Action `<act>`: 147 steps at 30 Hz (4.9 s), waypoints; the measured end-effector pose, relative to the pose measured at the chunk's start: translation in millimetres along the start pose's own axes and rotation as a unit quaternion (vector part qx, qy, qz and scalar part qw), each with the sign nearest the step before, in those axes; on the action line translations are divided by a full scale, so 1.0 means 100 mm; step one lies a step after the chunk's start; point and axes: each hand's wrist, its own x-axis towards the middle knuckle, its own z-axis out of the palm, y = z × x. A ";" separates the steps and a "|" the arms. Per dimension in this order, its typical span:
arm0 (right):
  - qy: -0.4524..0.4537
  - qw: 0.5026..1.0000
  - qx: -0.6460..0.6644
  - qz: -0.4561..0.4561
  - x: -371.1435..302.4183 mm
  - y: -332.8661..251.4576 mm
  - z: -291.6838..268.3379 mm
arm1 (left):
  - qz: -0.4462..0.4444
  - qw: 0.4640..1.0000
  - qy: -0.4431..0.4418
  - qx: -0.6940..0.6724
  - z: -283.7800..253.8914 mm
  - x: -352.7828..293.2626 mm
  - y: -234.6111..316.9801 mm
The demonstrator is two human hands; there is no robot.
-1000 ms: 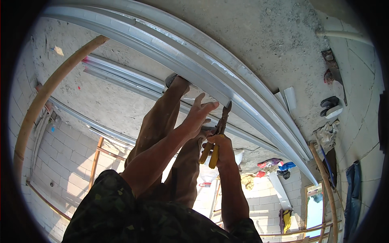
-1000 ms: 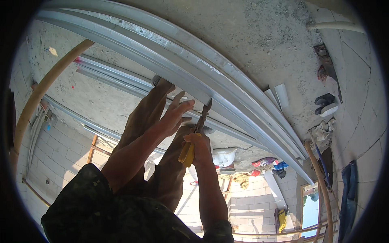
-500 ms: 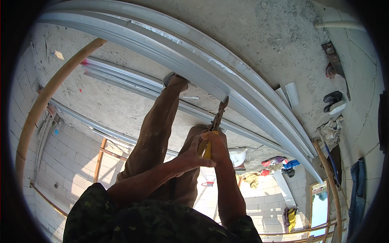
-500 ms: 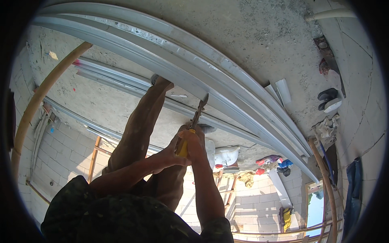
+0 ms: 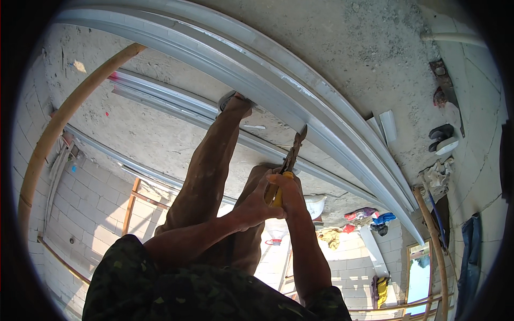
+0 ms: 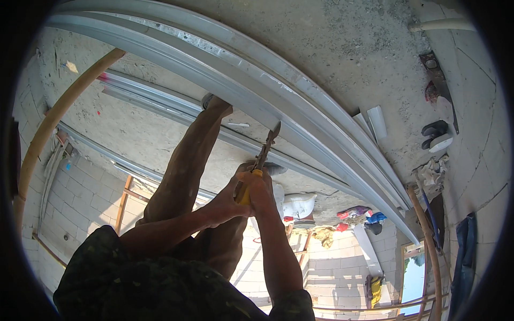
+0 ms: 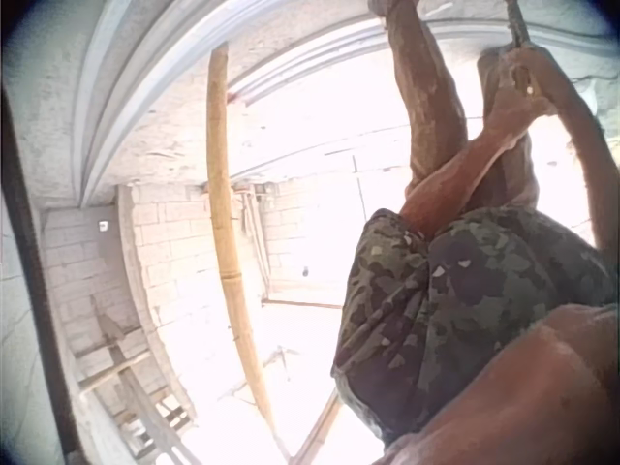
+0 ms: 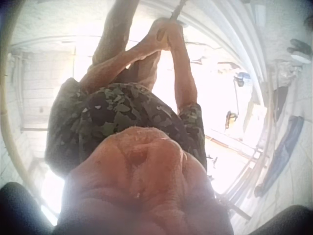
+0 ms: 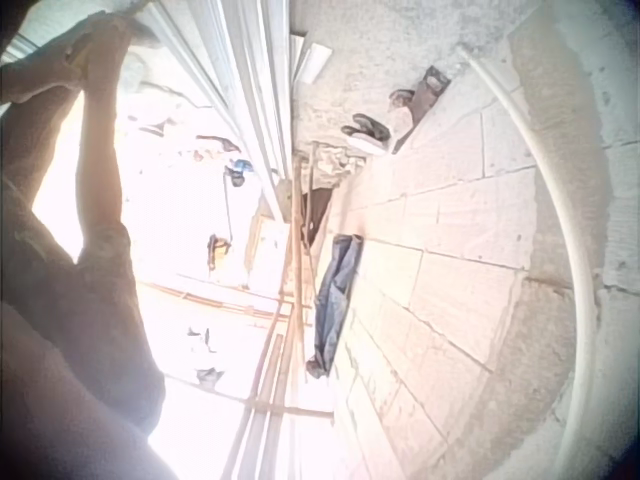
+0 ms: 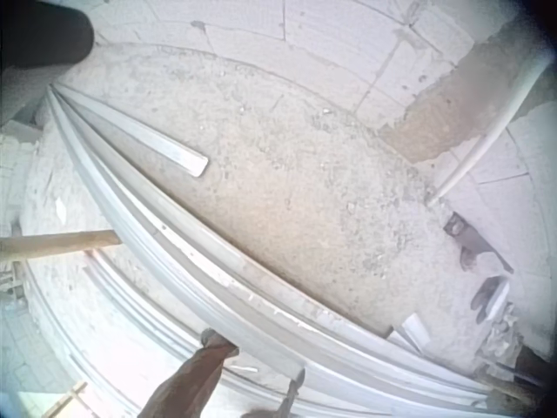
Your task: The person measures a metal stud with a pencil, marks the cutting point, and then cuts through the metal using shears.
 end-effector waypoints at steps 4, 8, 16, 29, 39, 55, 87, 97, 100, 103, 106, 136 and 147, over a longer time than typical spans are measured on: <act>-0.027 0.999 -0.003 -0.033 0.08 0.03 -0.04 | 0.009 1.000 0.008 0.008 0.01 0.03 -0.03; -0.009 0.999 0.008 -0.044 0.05 -0.02 0.00 | 0.004 0.999 0.045 0.029 0.03 0.03 -0.03; 0.020 0.997 -0.023 -0.073 0.22 -0.01 0.00 | 0.042 0.996 0.081 0.024 0.05 0.14 -0.11; -0.014 0.998 0.030 -0.046 0.04 -0.03 0.02 | 0.092 0.994 0.040 0.032 -0.01 0.09 -0.06; -0.023 0.999 0.040 0.025 0.10 0.28 -0.03 | 0.040 0.993 -0.018 0.112 -0.23 -0.01 0.15; 0.162 0.984 -0.024 -0.066 0.17 0.38 0.27 | -0.139 0.984 -0.001 0.110 -0.24 0.77 0.41; 0.120 0.991 -0.001 -0.059 -0.29 -0.08 0.31 | 0.158 0.979 0.041 -0.125 -0.55 1.32 0.70; 0.082 0.979 -0.174 -0.061 -0.49 -0.41 0.04 | -0.014 0.978 -0.095 -0.183 0.03 0.58 -0.08; 0.078 0.963 -0.254 -0.043 -0.69 -0.62 0.07 | 0.049 0.946 -0.143 -0.286 0.17 0.47 0.07; 0.026 0.944 -0.329 -0.009 -0.70 -0.77 0.02 | 0.049 0.956 -0.119 -0.262 0.16 0.45 0.11; 0.042 0.925 -0.378 0.007 -0.65 -0.76 -0.05 | 0.010 0.970 -0.080 -0.230 0.15 0.41 0.22; -0.117 0.985 0.114 -0.051 -1.19 -0.21 -0.65 | 0.089 0.995 -0.047 -0.022 0.00 0.32 -0.12; -0.137 0.978 0.145 -0.061 -0.96 0.18 -0.49 | 0.085 0.979 -0.100 0.159 -0.04 0.47 0.04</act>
